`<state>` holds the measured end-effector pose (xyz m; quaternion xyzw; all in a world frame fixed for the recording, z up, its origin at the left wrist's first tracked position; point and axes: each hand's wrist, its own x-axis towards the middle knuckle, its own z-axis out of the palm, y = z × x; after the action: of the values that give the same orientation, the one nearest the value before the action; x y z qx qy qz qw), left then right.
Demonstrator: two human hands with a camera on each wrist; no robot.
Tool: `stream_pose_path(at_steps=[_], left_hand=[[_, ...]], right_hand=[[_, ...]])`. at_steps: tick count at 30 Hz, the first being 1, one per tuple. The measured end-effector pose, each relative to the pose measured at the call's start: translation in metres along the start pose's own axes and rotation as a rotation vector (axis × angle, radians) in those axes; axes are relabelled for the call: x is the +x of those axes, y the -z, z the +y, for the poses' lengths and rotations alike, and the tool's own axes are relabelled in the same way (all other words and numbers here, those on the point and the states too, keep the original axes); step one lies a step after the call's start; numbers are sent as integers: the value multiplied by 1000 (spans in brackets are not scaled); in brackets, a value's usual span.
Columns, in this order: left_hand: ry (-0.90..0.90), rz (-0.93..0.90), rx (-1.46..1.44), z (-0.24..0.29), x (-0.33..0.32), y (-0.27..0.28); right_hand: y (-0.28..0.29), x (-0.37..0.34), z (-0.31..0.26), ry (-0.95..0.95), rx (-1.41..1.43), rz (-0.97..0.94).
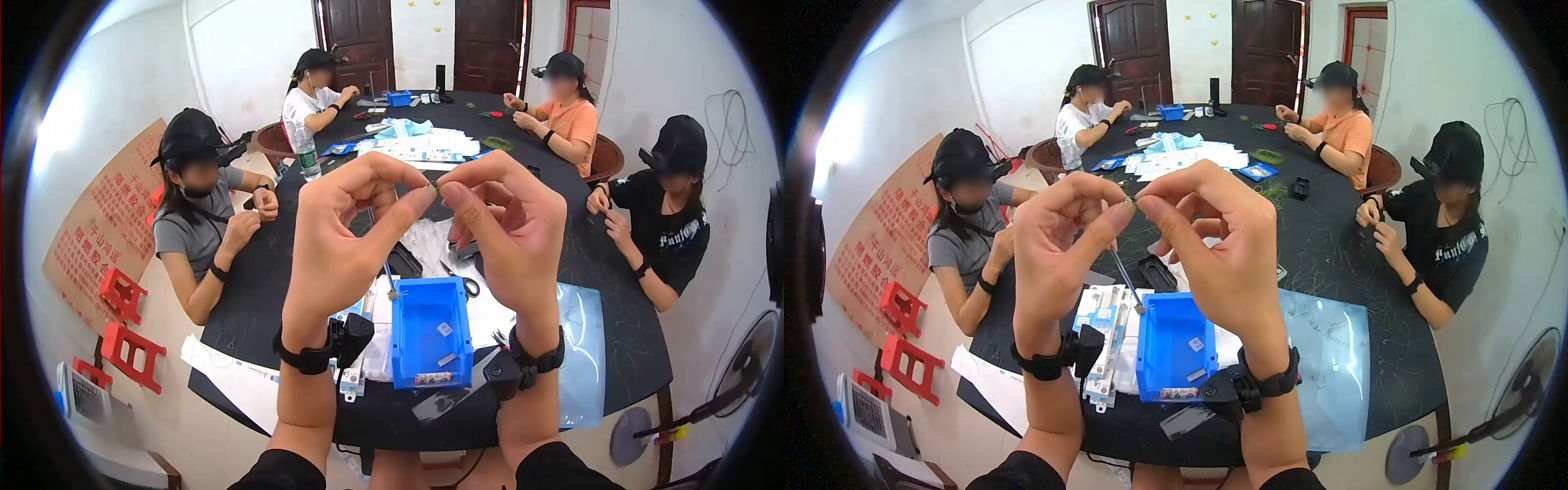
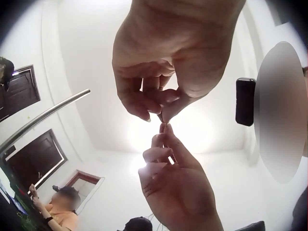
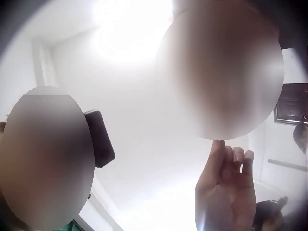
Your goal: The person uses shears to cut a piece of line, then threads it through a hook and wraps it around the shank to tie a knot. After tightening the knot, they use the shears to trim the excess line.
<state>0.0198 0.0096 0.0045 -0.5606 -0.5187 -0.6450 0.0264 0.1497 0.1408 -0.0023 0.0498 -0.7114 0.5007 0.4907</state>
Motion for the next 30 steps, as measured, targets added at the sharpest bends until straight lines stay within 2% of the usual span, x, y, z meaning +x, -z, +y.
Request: stream_pose_path(at_steps=[6,16,18,22,25,27,30], left_hand=[[-22,-68,133,1,-1,2],[-56,-49,179,2,-1,-2],[-75,-49,267,5,-1,-2],[-129,-8,233,-2,0,-4],[-31,-22,71,-2,0,-2],[142,-61,-165,7,0,-2],[191,-104,-235,6,1,0]], right_hand=[[3,1,-2,65,-107,-5],[8,1,-1,96,-134,-12],[8,2,-3,140,-208,-14],[4,2,-3,187,-224,-17],[1,1,-1,190,-180,2],[-1,1,1,137,-61,15],[0,1,8,114,13,6]])
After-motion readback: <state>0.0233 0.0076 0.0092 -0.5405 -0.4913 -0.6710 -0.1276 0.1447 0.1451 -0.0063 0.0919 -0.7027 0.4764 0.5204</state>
